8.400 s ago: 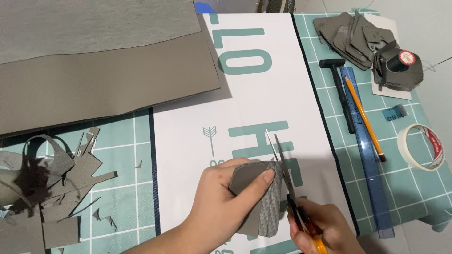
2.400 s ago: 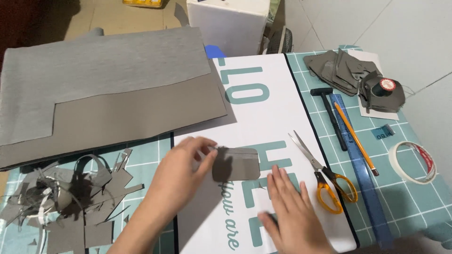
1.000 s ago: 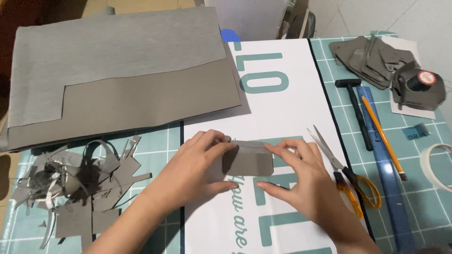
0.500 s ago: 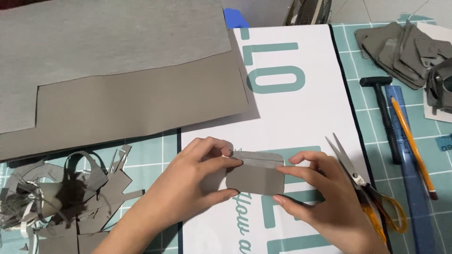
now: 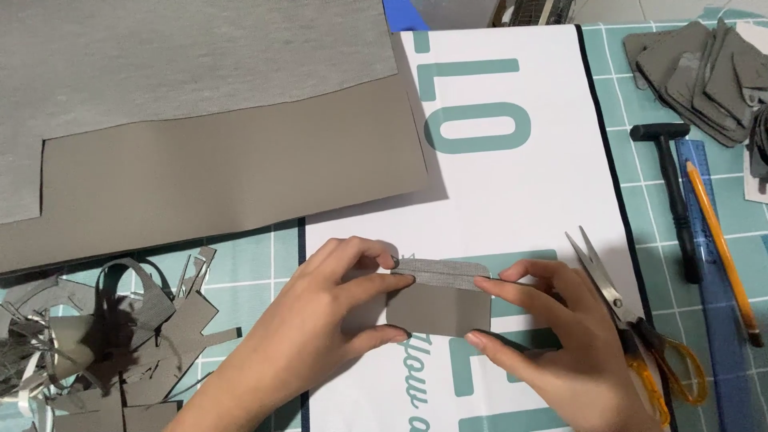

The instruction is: Cutting a small piece of leather and applying double-sided tape to its edges for assembly.

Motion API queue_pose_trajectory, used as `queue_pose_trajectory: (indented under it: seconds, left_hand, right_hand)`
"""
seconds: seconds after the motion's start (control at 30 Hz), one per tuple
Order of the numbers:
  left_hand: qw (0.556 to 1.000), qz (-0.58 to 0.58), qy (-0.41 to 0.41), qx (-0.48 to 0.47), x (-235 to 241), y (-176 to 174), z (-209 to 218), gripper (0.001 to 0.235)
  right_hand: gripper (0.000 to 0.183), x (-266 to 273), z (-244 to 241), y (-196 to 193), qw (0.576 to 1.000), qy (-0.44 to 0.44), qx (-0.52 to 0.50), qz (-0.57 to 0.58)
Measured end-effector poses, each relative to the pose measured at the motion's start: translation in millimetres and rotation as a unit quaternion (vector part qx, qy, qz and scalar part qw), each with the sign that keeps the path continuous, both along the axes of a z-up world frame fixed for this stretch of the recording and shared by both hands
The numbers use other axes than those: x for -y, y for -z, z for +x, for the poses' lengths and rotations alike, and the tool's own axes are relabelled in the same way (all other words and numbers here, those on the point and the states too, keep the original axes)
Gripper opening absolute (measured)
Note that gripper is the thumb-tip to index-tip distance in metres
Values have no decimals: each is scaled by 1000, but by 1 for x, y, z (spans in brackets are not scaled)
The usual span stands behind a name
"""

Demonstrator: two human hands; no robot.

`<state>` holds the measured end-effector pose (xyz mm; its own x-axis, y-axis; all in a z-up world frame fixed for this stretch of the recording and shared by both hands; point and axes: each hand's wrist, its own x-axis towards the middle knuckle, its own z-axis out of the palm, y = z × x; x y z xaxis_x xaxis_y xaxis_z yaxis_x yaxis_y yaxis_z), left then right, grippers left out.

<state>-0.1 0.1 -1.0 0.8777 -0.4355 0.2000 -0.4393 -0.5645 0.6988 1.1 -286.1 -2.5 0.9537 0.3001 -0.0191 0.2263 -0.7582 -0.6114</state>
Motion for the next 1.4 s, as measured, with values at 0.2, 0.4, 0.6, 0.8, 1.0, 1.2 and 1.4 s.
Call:
queue_pose_trajectory:
  seconds: [0.2, 0.4, 0.6, 0.8, 1.0, 1.2, 1.4]
  left_hand:
    - [1000, -16, -6, -4, -2, 3, 0, 54]
    - [994, -34, 44, 92, 6, -24, -9, 33]
    - [973, 132, 54, 182, 38, 5, -41, 26]
    - [953, 218, -5, 212, 55, 9, -53, 33]
    - [956, 206, 16, 209, 55, 10, -47, 40]
    - [973, 145, 38, 175, 53, 5, -35, 30]
    - [986, 7, -33, 164, 49, -29, -36, 23]
  right_hand:
    - [63, 0, 0, 4, 1000, 1, 2, -4]
    - [48, -2, 0, 4, 998, -28, 57, -2]
    - [48, -2, 1, 2, 999, -23, 46, -10]
    - [48, 1, 2, 3, 1000, -6, 11, -7]
    - [35, -7, 2, -10, 997, 40, 3, 67]
    - [20, -5, -2, -1, 997, 24, 60, 29]
    - [8, -11, -19, -34, 984, 119, -67, 117]
